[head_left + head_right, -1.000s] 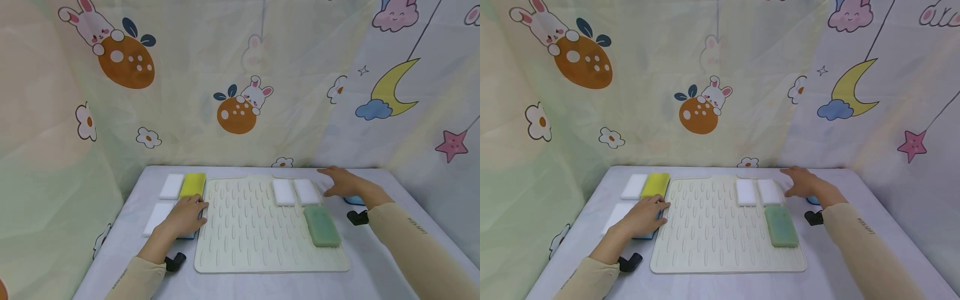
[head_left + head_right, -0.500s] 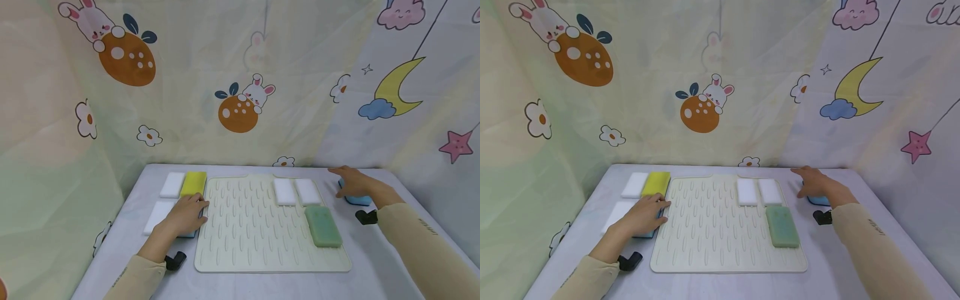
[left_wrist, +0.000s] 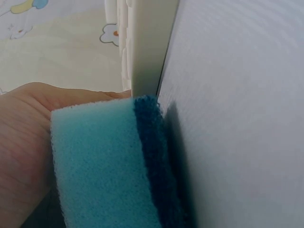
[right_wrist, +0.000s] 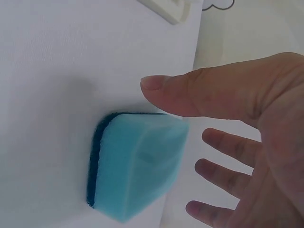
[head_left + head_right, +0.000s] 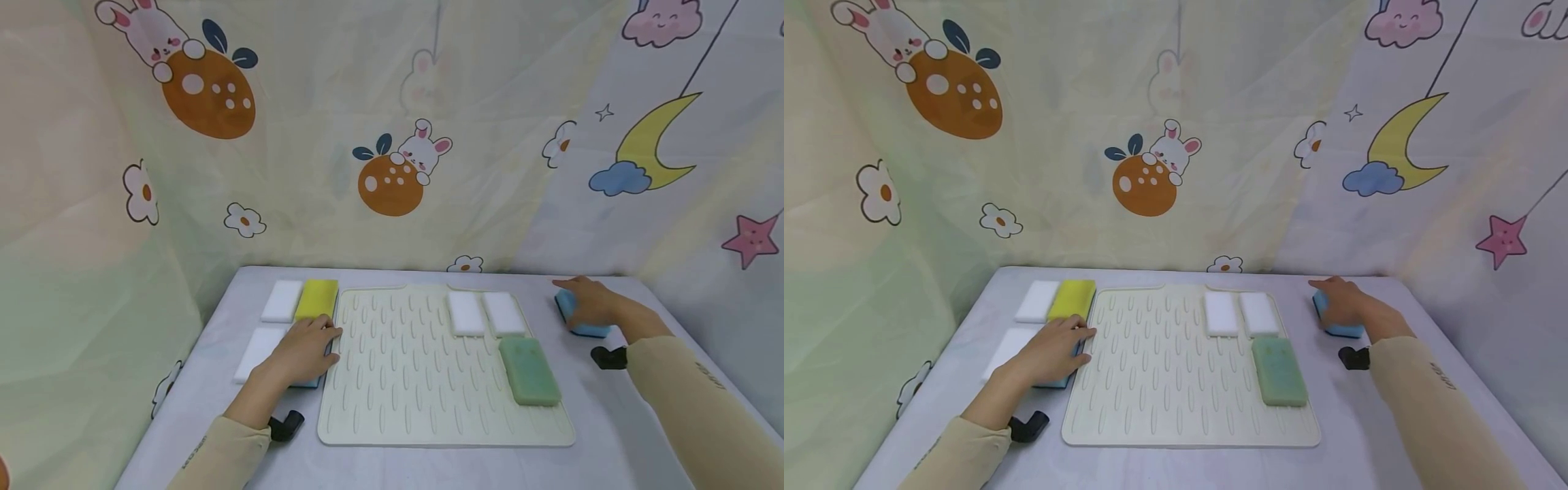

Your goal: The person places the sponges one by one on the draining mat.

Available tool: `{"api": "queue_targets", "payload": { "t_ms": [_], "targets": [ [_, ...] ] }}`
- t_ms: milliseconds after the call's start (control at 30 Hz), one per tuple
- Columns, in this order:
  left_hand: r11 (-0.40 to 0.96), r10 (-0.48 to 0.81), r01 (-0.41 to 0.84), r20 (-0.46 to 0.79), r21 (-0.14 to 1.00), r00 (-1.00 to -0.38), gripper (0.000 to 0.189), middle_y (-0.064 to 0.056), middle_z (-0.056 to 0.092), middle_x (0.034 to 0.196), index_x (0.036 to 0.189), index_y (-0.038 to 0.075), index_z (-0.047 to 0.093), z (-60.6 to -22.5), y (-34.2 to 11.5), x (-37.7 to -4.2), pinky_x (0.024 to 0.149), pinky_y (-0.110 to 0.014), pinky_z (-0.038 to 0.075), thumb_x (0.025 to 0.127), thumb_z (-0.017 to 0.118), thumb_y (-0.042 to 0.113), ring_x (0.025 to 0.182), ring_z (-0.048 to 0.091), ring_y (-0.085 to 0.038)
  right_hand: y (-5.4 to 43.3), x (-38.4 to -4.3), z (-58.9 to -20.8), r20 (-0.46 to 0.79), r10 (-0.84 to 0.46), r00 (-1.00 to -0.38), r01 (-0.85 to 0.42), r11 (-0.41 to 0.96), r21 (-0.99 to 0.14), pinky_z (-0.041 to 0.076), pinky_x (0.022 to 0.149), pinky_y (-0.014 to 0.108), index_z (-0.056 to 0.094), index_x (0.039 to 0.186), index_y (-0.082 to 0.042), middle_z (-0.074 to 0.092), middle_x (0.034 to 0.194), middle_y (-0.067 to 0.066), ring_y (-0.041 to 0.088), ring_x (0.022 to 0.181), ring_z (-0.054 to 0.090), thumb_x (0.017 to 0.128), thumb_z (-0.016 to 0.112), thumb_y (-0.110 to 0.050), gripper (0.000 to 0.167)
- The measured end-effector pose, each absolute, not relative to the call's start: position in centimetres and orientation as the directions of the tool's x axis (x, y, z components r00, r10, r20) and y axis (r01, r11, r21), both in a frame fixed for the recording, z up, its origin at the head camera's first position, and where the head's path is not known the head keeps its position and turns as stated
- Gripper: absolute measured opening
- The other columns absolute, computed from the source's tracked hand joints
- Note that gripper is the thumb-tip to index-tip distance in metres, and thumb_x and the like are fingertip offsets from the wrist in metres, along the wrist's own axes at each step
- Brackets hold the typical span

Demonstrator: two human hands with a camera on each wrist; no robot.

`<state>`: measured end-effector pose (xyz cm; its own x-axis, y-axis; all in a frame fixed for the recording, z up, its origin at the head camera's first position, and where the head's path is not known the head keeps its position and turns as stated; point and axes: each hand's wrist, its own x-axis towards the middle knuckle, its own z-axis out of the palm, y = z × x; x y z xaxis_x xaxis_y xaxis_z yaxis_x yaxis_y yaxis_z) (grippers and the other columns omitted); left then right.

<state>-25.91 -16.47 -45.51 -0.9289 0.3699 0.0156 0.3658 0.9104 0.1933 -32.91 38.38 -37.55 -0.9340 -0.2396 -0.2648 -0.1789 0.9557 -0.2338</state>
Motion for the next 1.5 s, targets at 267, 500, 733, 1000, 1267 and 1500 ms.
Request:
{"api": "queue_targets", "payload": {
  "t_ms": [267, 500, 733, 1000, 1267, 1500],
  "targets": [
    [0.912, 0.361, 0.353, 0.002, 0.207, -0.933, 0.051, -0.006, 0.06, 0.13, 0.138, 0.006, 0.067, -45.2, -16.4, -25.6, 0.107, -0.05, 0.044, 0.093, 0.078, 0.028, 0.121, 0.057, -0.034, 40.0, -33.2, -39.0, -0.29, -0.217, -0.932, -0.147, 0.959, -0.243, 0.044, 0.095, 0.075, 0.03, 0.158, 0.008, 0.022, 0.151, 0.047, 0.071, 0.132, 0.027, 0.074, 0.085, -0.008, 0.102],
    [0.91, 0.36, 0.352, 0.006, 0.216, -0.933, 0.051, -0.007, 0.06, 0.13, 0.137, 0.006, 0.067, -45.0, -16.5, -25.4, 0.107, -0.05, 0.044, 0.092, 0.078, 0.028, 0.122, 0.057, -0.034, 40.7, -33.3, -39.6, -0.287, -0.198, -0.937, -0.13, 0.962, -0.239, 0.046, 0.094, 0.075, 0.03, 0.157, 0.008, 0.023, 0.15, 0.047, 0.071, 0.13, 0.029, 0.074, 0.085, -0.009, 0.101],
    [0.908, 0.361, 0.353, 0.004, 0.225, -0.932, 0.051, -0.007, 0.06, 0.131, 0.137, 0.007, 0.067, -45.0, -16.3, -25.3, 0.109, -0.051, 0.044, 0.092, 0.078, 0.028, 0.124, 0.056, -0.035, 41.5, -33.4, -40.2, -0.291, -0.192, -0.937, -0.118, 0.96, -0.255, 0.046, 0.092, 0.074, 0.029, 0.158, 0.008, 0.018, 0.151, 0.047, 0.074, 0.129, 0.023, 0.072, 0.087, -0.008, 0.105],
    [0.91, 0.354, 0.346, 0.005, 0.228, -0.935, 0.05, -0.006, 0.061, 0.129, 0.136, 0.007, 0.068, -44.9, -16.2, -25.2, 0.108, -0.05, 0.044, 0.092, 0.079, 0.028, 0.123, 0.056, -0.034, 42.0, -33.9, -40.8, -0.296, -0.176, -0.939, -0.104, 0.964, -0.245, 0.04, 0.096, 0.08, 0.029, 0.158, 0.006, 0.017, 0.153, 0.045, 0.074, 0.13, 0.021, 0.072, 0.089, -0.012, 0.106],
    [0.915, 0.344, 0.334, -0.004, 0.227, -0.939, 0.051, -0.005, 0.06, 0.13, 0.137, 0.007, 0.067, -44.9, -16.0, -25.3, 0.108, -0.049, 0.044, 0.092, 0.078, 0.028, 0.124, 0.056, -0.034, 42.0, -34.3, -41.1, -0.306, -0.176, -0.936, -0.095, 0.961, -0.261, 0.039, 0.098, 0.079, 0.027, 0.158, 0.007, 0.017, 0.153, 0.044, 0.073, 0.131, 0.021, 0.072, 0.09, -0.011, 0.108],
    [0.915, 0.345, 0.337, 0.0, 0.221, -0.939, 0.051, -0.006, 0.06, 0.131, 0.137, 0.007, 0.067, -44.9, -16.1, -25.5, 0.109, -0.049, 0.044, 0.092, 0.078, 0.029, 0.124, 0.056, -0.034, 42.1, -34.6, -41.2, -0.306, -0.193, -0.932, -0.099, 0.95, -0.297, 0.04, 0.098, 0.078, 0.026, 0.158, 0.006, 0.016, 0.153, 0.044, 0.072, 0.132, 0.02, 0.072, 0.089, -0.01, 0.109]
  ]
}}
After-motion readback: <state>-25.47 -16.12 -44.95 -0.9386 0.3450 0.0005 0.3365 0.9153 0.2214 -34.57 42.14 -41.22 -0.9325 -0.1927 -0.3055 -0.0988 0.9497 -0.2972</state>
